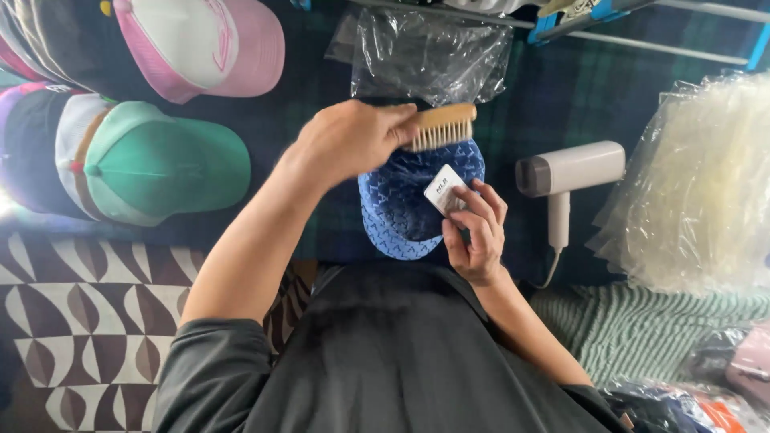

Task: A person is cleaning a blue baseball cap by brushing it with a wooden brush and then using a handheld steamer to smooth out the fabric.

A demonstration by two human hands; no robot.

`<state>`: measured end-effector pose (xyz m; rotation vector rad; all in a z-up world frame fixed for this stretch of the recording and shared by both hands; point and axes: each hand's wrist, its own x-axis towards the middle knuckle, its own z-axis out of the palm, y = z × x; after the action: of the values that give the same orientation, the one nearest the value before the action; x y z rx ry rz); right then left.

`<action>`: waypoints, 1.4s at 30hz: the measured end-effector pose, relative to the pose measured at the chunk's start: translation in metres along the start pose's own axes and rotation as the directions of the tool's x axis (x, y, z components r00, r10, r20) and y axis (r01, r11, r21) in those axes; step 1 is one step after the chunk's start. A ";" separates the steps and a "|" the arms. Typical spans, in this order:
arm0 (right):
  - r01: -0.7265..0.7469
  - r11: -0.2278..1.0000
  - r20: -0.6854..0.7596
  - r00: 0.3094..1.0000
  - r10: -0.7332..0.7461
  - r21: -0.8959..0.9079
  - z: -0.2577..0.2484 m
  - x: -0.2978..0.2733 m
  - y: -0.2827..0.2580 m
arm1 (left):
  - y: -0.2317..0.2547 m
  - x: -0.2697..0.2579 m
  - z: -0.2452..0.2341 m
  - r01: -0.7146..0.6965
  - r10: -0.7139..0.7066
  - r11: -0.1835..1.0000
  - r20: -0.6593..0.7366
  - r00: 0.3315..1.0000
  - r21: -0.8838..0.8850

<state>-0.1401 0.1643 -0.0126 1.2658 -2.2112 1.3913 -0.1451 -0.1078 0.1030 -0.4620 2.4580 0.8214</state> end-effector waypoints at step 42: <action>-0.584 0.805 0.067 0.812 0.580 0.101 0.009 -0.004 0.030 | -0.096 -0.080 0.251 0.235 -0.507 0.704 -0.243 0.827 -0.670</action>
<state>-0.1590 0.1645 -0.0379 0.6392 -2.7155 1.7293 0.0528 -0.0099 -0.0694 -1.4806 2.2377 1.4581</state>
